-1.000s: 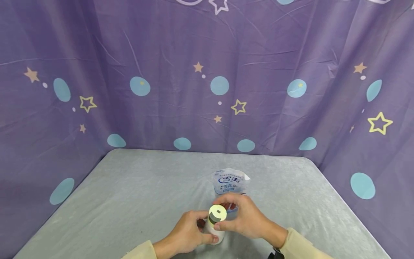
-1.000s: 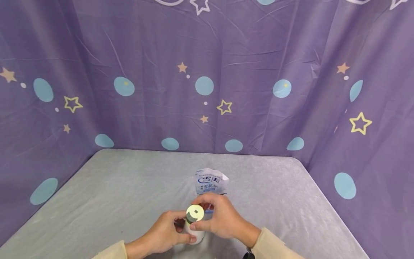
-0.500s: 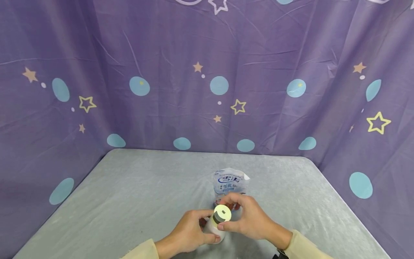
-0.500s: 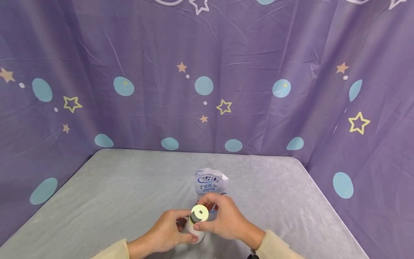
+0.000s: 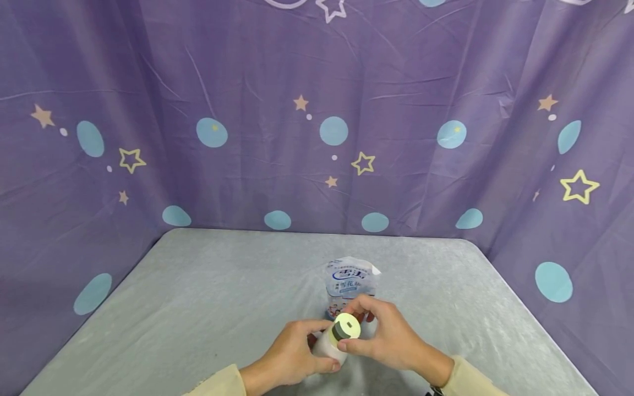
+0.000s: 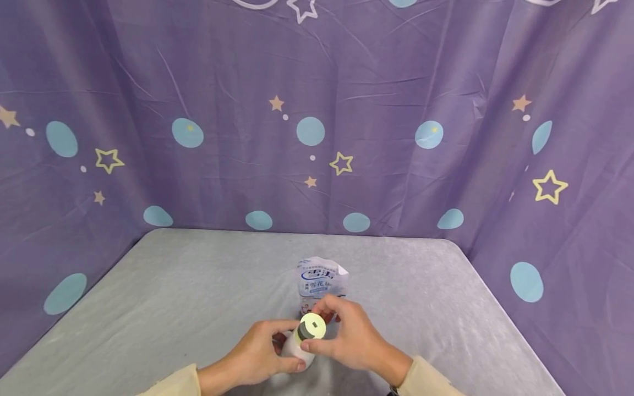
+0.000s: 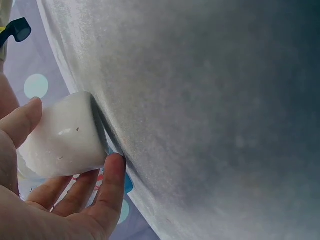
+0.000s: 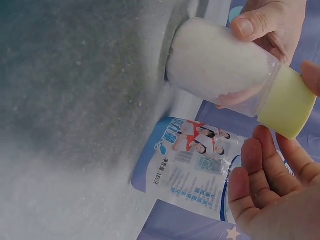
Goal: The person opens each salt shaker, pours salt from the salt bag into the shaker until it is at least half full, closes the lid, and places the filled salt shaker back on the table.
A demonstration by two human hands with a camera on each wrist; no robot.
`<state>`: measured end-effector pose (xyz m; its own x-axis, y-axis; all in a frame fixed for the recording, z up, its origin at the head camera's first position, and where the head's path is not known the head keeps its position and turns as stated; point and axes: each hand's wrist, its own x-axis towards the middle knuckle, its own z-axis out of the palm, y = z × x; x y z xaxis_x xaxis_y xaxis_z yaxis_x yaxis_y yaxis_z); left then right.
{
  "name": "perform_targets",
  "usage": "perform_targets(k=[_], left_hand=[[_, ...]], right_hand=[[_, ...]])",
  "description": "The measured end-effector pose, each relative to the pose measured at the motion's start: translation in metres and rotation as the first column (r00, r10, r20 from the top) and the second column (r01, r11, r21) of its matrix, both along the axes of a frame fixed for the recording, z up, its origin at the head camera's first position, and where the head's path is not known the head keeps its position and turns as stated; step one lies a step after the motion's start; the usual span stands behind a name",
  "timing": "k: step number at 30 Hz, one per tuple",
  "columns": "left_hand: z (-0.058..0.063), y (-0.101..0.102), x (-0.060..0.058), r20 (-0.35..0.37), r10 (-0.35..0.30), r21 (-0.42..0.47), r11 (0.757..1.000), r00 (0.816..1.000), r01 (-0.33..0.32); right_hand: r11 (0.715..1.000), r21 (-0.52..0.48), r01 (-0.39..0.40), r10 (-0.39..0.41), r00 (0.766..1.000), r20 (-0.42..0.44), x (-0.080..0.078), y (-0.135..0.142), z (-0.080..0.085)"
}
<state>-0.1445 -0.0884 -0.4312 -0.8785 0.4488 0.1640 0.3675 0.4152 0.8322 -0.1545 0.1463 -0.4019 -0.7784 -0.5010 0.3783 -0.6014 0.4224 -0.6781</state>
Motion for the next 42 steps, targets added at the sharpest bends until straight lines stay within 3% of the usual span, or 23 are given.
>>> perform_targets(k=[10, 19, 42], left_hand=[[-0.001, 0.002, -0.001, 0.003, 0.004, -0.010, 1.000, 1.000, -0.004], [-0.001, 0.003, -0.001, -0.010, -0.001, -0.020, 1.000, 1.000, 0.001], [-0.002, 0.006, -0.004, -0.016, 0.003, -0.068, 0.998, 1.000, -0.004]], right_hand=[[1.000, -0.009, 0.018, -0.019, 0.993, -0.119, 0.003, 0.002, -0.004], [0.999, -0.034, 0.007, -0.015, 0.971, -0.237, 0.003, 0.002, -0.008], [0.994, -0.057, 0.091, -0.103, 0.965, -0.240, 0.006, 0.000, -0.012]])
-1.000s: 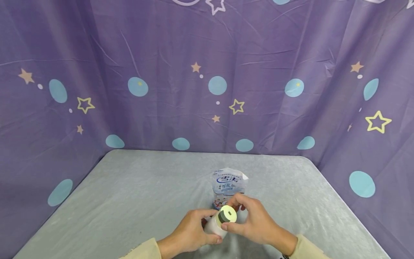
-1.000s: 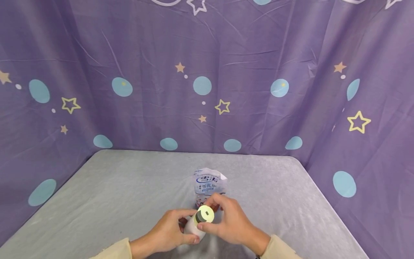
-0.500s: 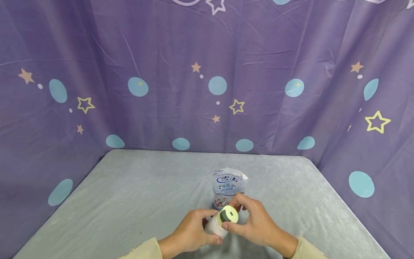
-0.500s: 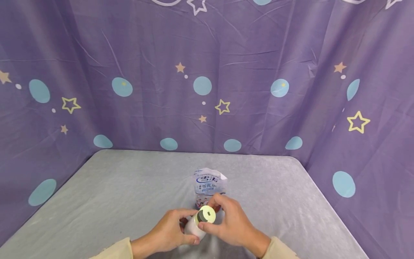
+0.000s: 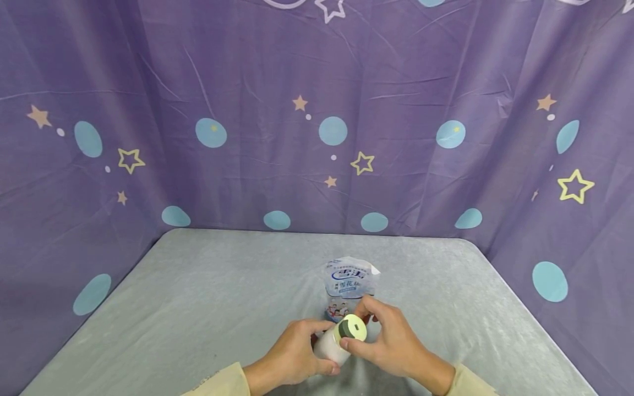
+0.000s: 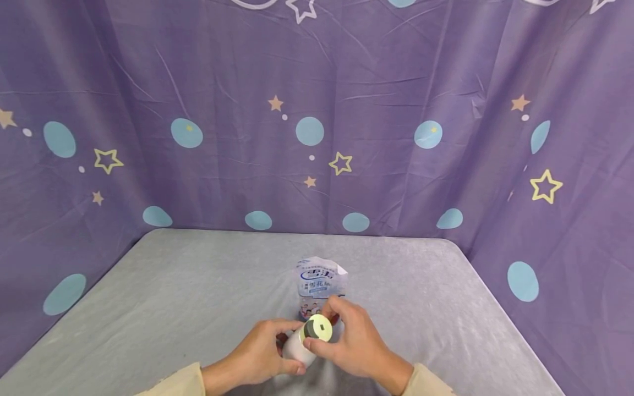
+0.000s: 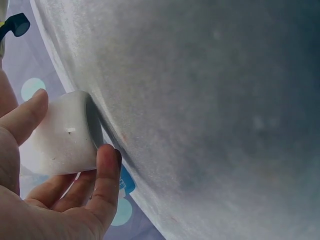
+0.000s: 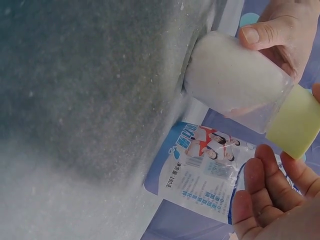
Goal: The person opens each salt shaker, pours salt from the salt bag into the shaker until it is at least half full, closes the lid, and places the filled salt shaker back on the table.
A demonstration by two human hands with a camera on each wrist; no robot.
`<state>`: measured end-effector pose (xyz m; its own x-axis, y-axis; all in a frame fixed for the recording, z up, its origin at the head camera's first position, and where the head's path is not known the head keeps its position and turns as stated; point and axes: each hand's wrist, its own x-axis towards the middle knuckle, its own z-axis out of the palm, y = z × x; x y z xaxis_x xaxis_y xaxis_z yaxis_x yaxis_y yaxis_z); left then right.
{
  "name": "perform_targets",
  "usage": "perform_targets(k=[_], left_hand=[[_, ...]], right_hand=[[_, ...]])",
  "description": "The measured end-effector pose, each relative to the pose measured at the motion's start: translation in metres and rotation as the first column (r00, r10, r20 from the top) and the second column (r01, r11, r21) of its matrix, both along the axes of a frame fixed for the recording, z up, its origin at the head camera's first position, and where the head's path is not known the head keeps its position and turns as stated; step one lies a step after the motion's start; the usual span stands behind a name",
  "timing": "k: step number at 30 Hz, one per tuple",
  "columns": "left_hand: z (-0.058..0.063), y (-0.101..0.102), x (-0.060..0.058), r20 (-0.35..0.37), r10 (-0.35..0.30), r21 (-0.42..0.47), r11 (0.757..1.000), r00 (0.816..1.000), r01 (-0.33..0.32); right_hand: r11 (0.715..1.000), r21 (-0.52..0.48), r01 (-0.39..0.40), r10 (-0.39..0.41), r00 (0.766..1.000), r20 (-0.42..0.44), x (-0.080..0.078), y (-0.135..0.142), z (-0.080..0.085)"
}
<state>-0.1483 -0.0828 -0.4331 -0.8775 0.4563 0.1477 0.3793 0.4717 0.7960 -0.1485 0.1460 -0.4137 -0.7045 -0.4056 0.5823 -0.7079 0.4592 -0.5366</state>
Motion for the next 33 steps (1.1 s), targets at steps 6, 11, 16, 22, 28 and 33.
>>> perform_targets(k=[6, 11, 16, 22, 28, 33], left_hand=[[0.0010, 0.0002, 0.0005, -0.012, 0.000, -0.002, 1.000, 1.000, 0.000], [0.0013, 0.0003, 0.0010, 0.000, -0.001, -0.001, 1.000, 1.000, 0.001], [0.0008, 0.0001, 0.0008, 0.010, 0.001, -0.003, 1.000, 1.000, -0.001], [0.0004, 0.0009, 0.0006, 0.001, 0.004, -0.012, 1.000, 1.000, -0.004], [0.0007, 0.0027, 0.0004, -0.016, 0.006, -0.019, 1.000, 1.000, -0.006], [0.0013, 0.0036, 0.0004, -0.004, 0.008, -0.022, 1.000, 1.000, -0.008]], right_hand=[[1.000, 0.005, 0.026, -0.026, 0.999, 0.019, 0.0009, -0.0003, -0.0001], [0.999, 0.006, 0.039, -0.039, 0.999, 0.001, 0.0006, -0.0004, -0.0005], [0.998, 0.003, 0.059, -0.059, 0.998, 0.000, 0.0008, -0.0012, -0.0006], [0.995, 0.007, 0.100, -0.101, 0.994, 0.044, 0.0008, -0.0013, -0.0004], [0.992, 0.003, 0.127, -0.127, 0.991, 0.048, 0.0012, -0.0018, -0.0005], [0.988, 0.007, 0.157, -0.157, 0.987, 0.040, 0.0012, -0.0021, -0.0014]])
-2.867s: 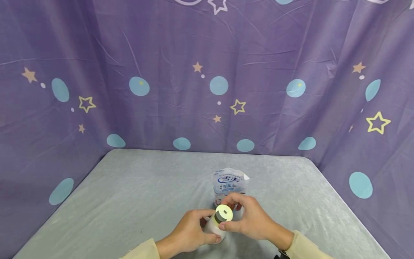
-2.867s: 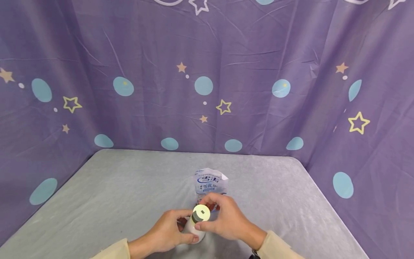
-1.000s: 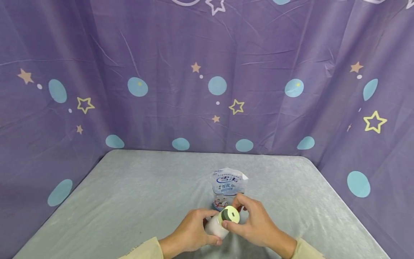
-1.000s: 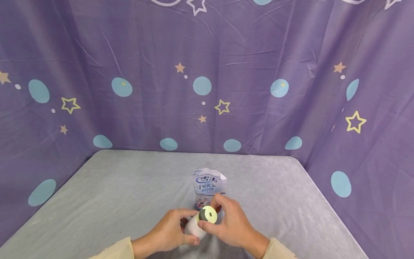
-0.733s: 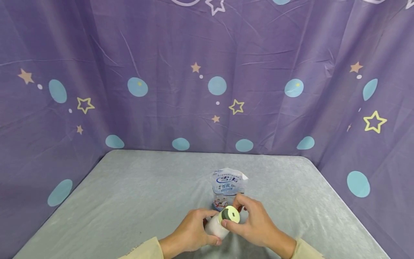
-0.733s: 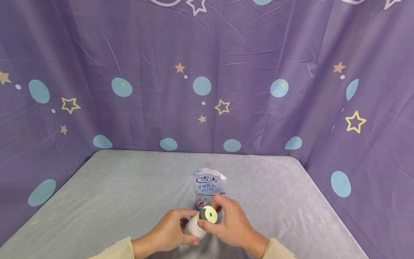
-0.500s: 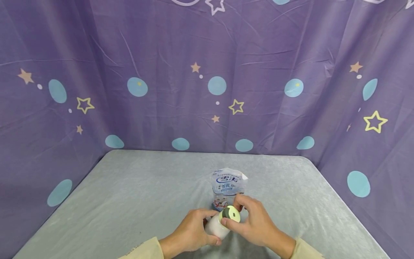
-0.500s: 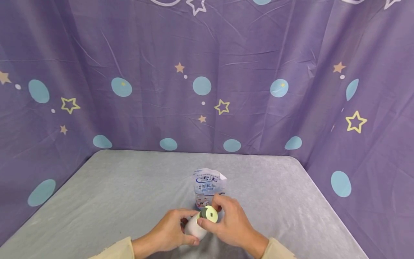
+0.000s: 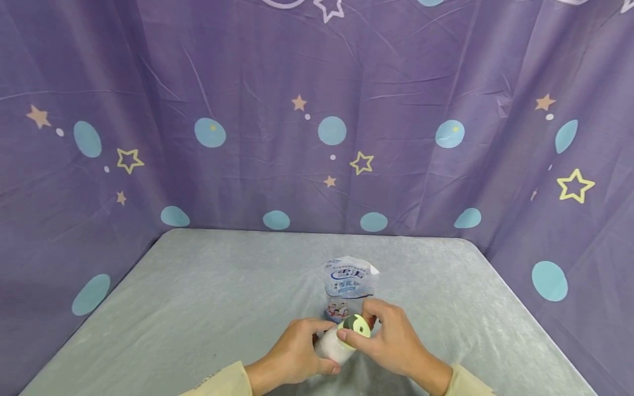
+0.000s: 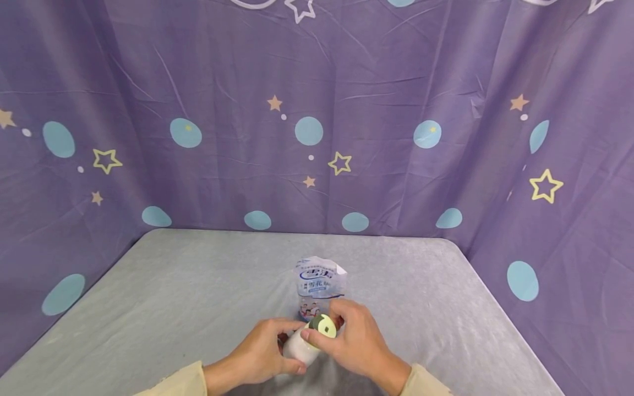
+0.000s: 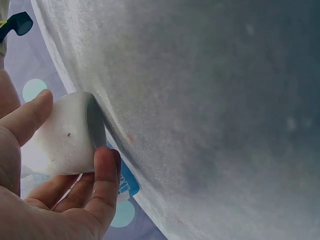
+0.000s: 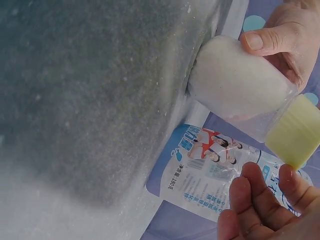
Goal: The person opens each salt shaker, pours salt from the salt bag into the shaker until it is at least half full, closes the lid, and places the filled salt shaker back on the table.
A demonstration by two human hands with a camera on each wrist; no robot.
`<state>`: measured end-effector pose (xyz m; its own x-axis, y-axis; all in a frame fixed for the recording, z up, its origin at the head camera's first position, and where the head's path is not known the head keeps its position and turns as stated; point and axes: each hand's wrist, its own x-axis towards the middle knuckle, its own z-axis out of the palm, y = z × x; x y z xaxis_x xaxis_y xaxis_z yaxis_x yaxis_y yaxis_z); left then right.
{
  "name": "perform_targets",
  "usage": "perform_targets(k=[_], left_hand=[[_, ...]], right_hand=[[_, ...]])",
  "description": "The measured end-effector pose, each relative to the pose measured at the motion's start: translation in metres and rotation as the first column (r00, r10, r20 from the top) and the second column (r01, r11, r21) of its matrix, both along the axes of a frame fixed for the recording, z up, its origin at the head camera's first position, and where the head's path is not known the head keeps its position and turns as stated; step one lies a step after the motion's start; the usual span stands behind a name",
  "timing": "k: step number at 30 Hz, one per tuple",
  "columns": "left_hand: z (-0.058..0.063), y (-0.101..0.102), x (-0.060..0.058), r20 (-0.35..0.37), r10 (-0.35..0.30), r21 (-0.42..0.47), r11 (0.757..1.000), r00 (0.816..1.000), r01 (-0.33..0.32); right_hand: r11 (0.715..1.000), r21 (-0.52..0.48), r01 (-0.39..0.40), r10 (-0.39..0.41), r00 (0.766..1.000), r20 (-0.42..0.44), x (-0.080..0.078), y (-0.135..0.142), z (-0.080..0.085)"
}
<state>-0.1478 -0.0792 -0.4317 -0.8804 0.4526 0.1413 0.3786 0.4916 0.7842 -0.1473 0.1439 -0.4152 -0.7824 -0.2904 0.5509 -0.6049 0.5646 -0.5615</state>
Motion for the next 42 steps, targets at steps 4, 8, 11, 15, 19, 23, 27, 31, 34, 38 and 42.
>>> perform_targets(k=[4, 8, 11, 15, 19, 23, 27, 31, 34, 38, 42], left_hand=[[0.000, 0.000, 0.000, -0.004, 0.000, 0.000, 1.000, 1.000, 0.000], [0.001, 0.000, 0.000, -0.010, 0.000, 0.005, 1.000, 1.000, 0.000], [0.001, 0.001, 0.000, -0.020, -0.003, 0.007, 1.000, 1.000, 0.003], [0.001, 0.001, 0.000, -0.023, 0.002, 0.001, 1.000, 1.000, -0.002], [0.002, 0.001, 0.000, -0.020, 0.004, -0.009, 1.000, 1.000, -0.004], [0.002, 0.000, 0.000, -0.012, -0.004, -0.008, 1.000, 1.000, 0.004], [0.003, 0.000, -0.001, -0.010, -0.010, -0.008, 1.000, 1.000, 0.010], [0.003, 0.000, -0.001, -0.012, -0.010, -0.014, 1.000, 1.000, 0.010], [0.003, 0.000, -0.001, -0.004, -0.009, -0.017, 1.000, 1.000, 0.009], [0.004, 0.000, 0.000, -0.003, -0.009, -0.021, 1.000, 1.000, 0.009], [0.004, 0.000, 0.001, -0.010, -0.007, -0.019, 1.000, 1.000, 0.007]], right_hand=[[0.999, 0.022, 0.034, -0.034, 0.999, 0.032, 0.000, 0.001, 0.000], [0.998, 0.039, 0.053, -0.057, 0.994, 0.098, 0.001, 0.003, 0.000], [1.000, 0.006, 0.011, -0.012, 0.992, 0.124, 0.001, 0.005, 0.001], [0.993, -0.038, -0.113, 0.115, 0.991, 0.070, 0.000, 0.011, 0.004], [0.976, 0.004, -0.219, 0.219, 0.976, 0.002, 0.000, 0.017, 0.006], [0.959, 0.037, -0.280, 0.280, 0.960, -0.001, -0.001, 0.021, 0.006], [0.949, 0.034, -0.313, 0.313, 0.950, -0.005, -0.002, 0.022, 0.005], [0.949, 0.028, -0.313, 0.313, 0.950, -0.014, -0.002, 0.022, 0.004], [0.955, 0.027, -0.296, 0.296, 0.955, 0.001, -0.001, 0.021, 0.003], [0.964, 0.024, -0.265, 0.264, 0.964, 0.041, 0.001, 0.021, 0.003], [0.970, 0.020, -0.244, 0.243, 0.969, 0.038, 0.001, 0.020, 0.003]])
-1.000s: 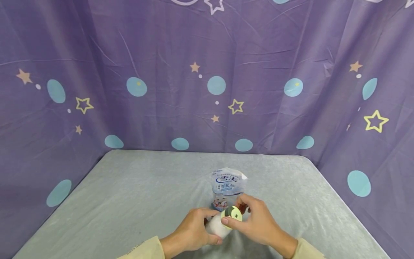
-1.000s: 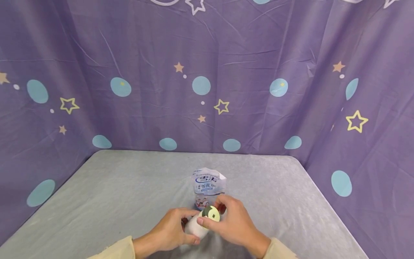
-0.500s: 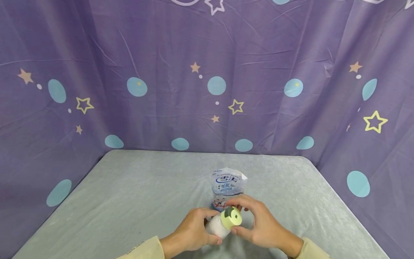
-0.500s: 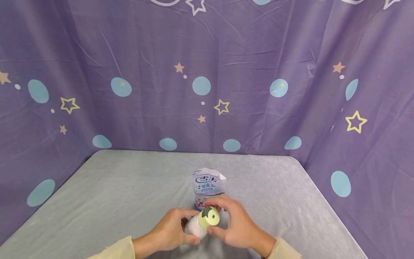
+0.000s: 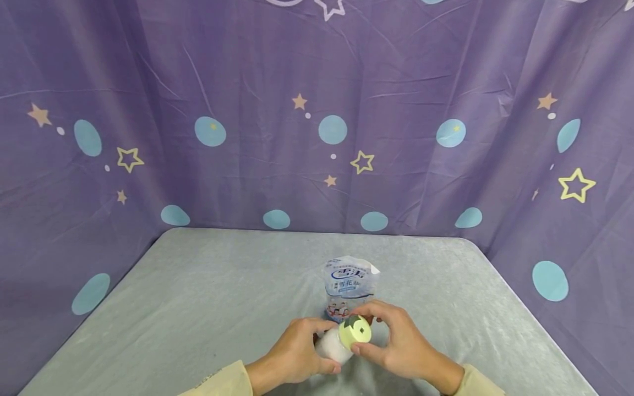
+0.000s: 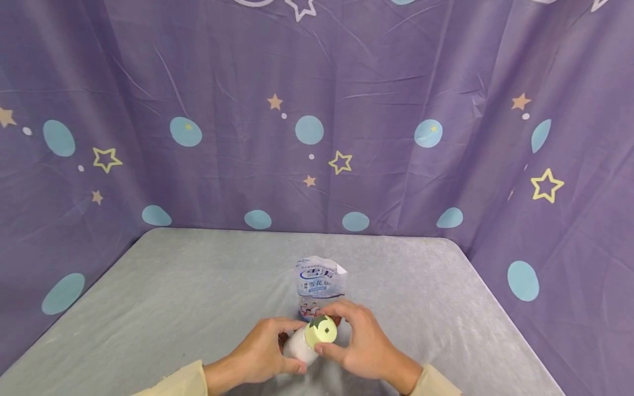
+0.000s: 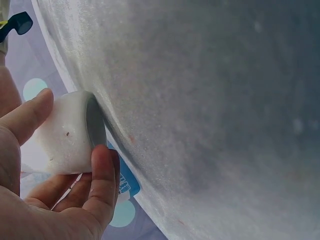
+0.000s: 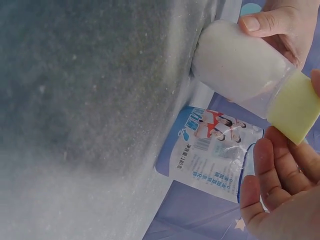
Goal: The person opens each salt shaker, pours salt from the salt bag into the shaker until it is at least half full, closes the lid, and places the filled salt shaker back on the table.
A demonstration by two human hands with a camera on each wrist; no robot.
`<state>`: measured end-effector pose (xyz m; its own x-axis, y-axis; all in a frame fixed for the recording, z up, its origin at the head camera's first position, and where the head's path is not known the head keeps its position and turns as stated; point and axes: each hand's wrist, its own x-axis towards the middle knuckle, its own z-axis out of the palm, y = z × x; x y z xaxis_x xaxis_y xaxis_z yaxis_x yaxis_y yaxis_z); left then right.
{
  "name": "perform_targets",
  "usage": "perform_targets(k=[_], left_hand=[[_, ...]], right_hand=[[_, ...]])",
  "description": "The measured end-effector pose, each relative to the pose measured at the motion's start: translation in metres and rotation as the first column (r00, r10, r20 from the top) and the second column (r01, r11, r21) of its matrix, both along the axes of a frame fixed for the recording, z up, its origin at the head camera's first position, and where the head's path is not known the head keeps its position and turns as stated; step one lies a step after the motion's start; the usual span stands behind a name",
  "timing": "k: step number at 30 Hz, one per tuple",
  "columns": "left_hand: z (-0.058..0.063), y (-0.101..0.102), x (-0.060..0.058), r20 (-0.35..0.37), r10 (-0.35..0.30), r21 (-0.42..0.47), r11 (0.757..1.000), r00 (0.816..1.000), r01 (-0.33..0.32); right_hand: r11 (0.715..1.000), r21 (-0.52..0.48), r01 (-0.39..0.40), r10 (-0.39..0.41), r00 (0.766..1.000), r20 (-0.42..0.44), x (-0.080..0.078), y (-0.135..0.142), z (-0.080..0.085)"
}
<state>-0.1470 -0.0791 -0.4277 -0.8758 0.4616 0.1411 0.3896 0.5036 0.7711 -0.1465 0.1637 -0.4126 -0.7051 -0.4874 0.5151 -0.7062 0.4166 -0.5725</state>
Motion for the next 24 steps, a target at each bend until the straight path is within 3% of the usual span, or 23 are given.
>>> perform_targets(k=[8, 17, 24], left_hand=[[0.0002, 0.0006, 0.0000, 0.016, 0.001, 0.008, 1.000, 1.000, -0.001], [-0.0026, 0.0009, 0.0015, -0.050, -0.006, 0.040, 0.999, 0.999, 0.008], [-0.0025, 0.0013, 0.0019, -0.052, 0.000, 0.035, 0.999, 0.999, 0.002]], right_hand=[[0.999, -0.008, 0.048, -0.048, 0.999, 0.000, 0.0003, -0.0027, -0.0010], [0.997, -0.035, 0.075, -0.076, 0.997, -0.033, 0.0007, -0.0061, -0.0039], [0.991, -0.031, 0.133, -0.134, 0.990, -0.035, 0.0010, -0.0082, -0.0053]])
